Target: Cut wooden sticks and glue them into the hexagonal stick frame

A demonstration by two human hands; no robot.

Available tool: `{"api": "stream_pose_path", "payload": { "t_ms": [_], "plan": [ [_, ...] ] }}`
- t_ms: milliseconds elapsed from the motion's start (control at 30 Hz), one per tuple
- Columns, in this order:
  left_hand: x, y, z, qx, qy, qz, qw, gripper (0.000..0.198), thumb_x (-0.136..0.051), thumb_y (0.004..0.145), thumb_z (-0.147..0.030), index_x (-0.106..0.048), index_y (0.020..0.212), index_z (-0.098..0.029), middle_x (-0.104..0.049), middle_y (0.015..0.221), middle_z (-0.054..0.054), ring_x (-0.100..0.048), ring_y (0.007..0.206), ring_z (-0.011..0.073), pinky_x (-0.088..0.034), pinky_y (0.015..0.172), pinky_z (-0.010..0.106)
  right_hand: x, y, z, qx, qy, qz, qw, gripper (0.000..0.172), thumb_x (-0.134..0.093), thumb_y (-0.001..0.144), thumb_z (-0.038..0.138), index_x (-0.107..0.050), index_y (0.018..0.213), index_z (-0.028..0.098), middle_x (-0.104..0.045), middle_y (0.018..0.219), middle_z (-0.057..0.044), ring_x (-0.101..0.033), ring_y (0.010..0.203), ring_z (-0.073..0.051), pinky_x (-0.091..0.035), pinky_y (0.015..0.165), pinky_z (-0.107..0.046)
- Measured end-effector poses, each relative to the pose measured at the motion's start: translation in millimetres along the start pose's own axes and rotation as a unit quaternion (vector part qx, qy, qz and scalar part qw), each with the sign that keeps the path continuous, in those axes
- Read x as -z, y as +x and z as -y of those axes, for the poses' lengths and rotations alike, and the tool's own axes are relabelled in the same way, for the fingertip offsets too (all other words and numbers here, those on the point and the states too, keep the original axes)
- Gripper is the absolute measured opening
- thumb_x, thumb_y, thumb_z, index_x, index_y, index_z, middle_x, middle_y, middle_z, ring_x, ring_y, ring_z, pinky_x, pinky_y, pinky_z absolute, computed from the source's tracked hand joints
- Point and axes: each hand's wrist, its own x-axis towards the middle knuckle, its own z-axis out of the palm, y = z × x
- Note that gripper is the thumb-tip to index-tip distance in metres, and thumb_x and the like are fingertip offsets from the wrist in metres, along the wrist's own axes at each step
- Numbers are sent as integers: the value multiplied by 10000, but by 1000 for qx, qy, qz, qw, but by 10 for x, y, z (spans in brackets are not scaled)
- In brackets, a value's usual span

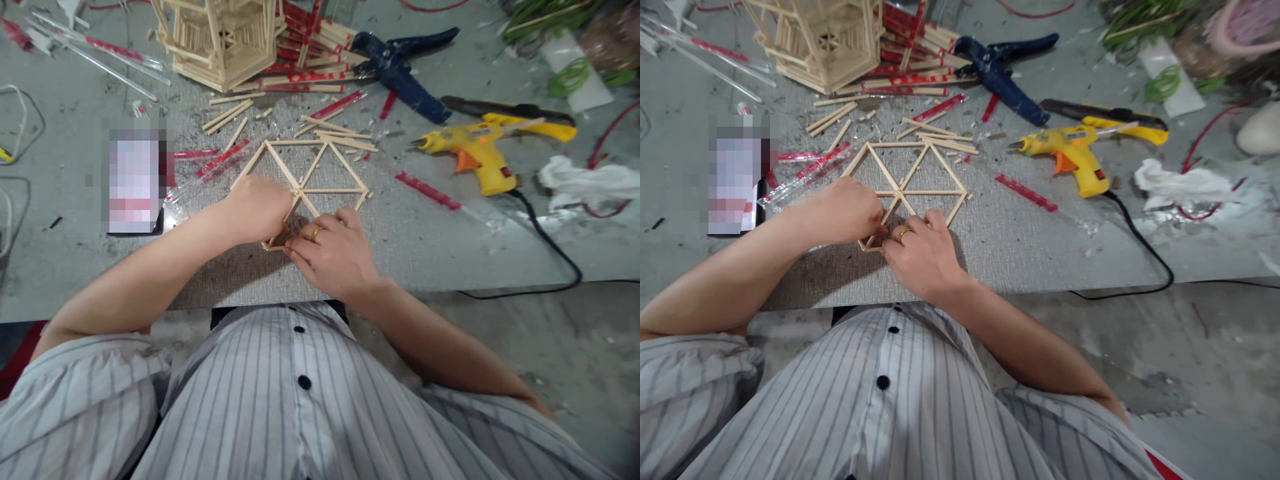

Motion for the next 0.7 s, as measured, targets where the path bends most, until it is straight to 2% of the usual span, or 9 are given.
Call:
{"api": "stream_pose_path", "payload": {
  "t_ms": [167, 333, 567, 700],
  "plan": [
    [-13, 19, 10, 8, -9, 15, 1000, 247, -574, 820, -317, -761, 777, -162, -689, 679, 98, -652, 752, 242, -422, 682, 322, -10, -7, -9, 15, -7, -23, 1000, 259, -563, 899, 198, -690, 674, 219, -711, 701, 16, -512, 720, -183, -264, 733, -377],
    [-3, 12, 11, -6, 12, 7, 1000, 263, -573, 829, -330, -746, 745, -152, -680, 664, 103, -656, 733, 254, -413, 660, 330, -21, -11, -5, 5, -10, -4, 1000, 250, -578, 898, 210, -694, 678, 230, -721, 721, 18, -507, 739, -184, -258, 729, -384],
    [33, -6, -4, -10, 28, 15, 999, 273, -547, 845, -318, -732, 722, -161, -672, 645, 88, -650, 721, 235, -407, 670, 321, -35, -4, -31, 25, -21, -9, 999, 192, -619, 888, 173, -711, 734, 242, -725, 727, 40, -509, 759, -176, -248, 746, -376],
    [39, 6, -2, -13, 23, 18, 999, 256, -544, 820, -281, -719, 686, -150, -642, 599, 76, -620, 653, 209, -379, 643, 314, -7, 24, -57, 38, -22, 12, 999, 198, -601, 892, 132, -710, 759, 231, -711, 710, 33, -515, 776, -180, -234, 751, -371]
  ]
}}
